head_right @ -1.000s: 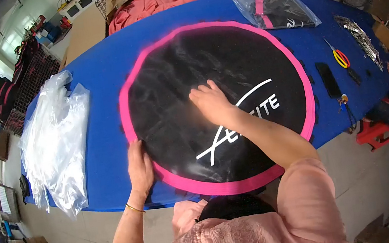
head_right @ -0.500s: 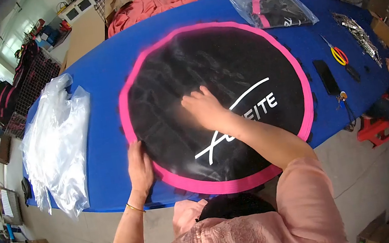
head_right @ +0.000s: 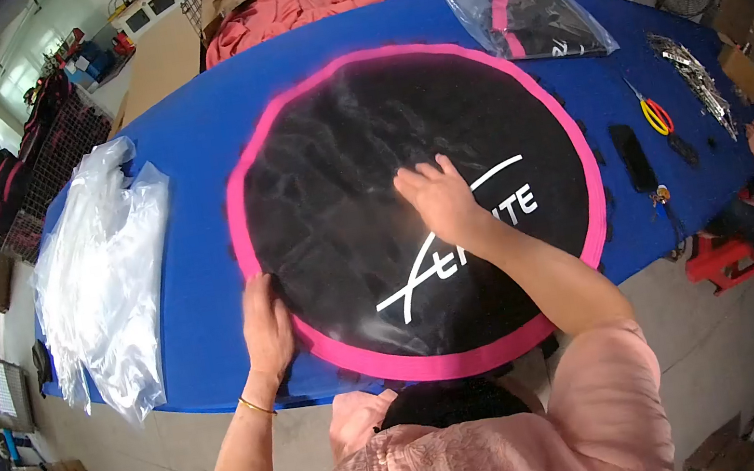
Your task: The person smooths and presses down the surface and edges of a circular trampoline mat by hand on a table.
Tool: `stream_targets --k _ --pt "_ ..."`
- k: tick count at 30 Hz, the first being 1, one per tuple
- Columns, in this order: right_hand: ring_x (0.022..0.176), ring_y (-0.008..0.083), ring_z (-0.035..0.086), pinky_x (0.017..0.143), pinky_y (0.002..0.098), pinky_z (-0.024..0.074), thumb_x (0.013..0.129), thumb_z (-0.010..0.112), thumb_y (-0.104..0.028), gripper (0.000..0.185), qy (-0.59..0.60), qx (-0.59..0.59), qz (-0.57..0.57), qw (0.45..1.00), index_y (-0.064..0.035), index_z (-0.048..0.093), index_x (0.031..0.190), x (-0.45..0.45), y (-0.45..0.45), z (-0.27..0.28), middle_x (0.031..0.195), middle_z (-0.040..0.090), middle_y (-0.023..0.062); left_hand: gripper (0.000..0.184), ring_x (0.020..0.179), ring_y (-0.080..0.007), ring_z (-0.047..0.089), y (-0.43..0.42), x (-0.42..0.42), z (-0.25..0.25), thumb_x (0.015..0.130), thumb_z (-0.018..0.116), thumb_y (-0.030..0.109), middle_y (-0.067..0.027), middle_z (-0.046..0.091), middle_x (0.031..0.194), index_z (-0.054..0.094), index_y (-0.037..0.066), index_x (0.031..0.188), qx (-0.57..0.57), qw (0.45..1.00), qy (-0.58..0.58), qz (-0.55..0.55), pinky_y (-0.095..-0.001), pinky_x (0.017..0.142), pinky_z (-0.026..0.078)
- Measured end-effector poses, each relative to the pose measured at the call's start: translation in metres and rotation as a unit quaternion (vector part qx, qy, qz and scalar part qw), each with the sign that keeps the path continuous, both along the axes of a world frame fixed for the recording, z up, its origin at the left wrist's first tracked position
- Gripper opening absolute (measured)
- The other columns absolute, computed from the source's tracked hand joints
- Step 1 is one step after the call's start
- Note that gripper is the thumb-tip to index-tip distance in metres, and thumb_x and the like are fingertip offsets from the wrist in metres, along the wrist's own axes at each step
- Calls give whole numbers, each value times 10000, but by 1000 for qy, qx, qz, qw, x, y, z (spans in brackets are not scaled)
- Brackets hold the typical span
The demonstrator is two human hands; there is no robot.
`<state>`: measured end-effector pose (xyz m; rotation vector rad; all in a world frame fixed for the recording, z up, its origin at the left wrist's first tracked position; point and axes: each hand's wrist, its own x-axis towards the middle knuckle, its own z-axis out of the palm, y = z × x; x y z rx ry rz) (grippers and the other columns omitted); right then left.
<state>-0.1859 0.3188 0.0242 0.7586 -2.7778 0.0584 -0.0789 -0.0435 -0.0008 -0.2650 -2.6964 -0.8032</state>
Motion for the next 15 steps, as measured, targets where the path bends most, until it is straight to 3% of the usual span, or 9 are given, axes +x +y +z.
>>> stream_targets --k 5,10,15 --pt "1359 289 541 1191 520 341 872 624 -7 535 9 13 -20 1000 -65 614 1403 -22 -9 -10 1454 596 71 443 1455 -453 418 1 -1 1 1005 511 63 -269 505 1506 500 -20 1441 2 1000 -12 7 -511 1247 307" --pt "1331 266 551 1207 506 326 934 604 -100 481 -12 61 -14 998 -35 602 1410 6 -22 -7 1432 605 75 440 1458 -453 414 1 -1 0 1010 504 68 -271 505 1506 498 -22 1441 -11 1000 -13 7 -511 1246 308" --pt "1344 281 545 1213 509 317 912 628 -76 509 -22 55 -48 997 -39 596 1419 7 0 6 1449 595 81 439 1458 -452 414 0 0 1 1013 503 73 -274 503 1506 498 -23 1441 -14 1000 -8 3 -513 1244 311"
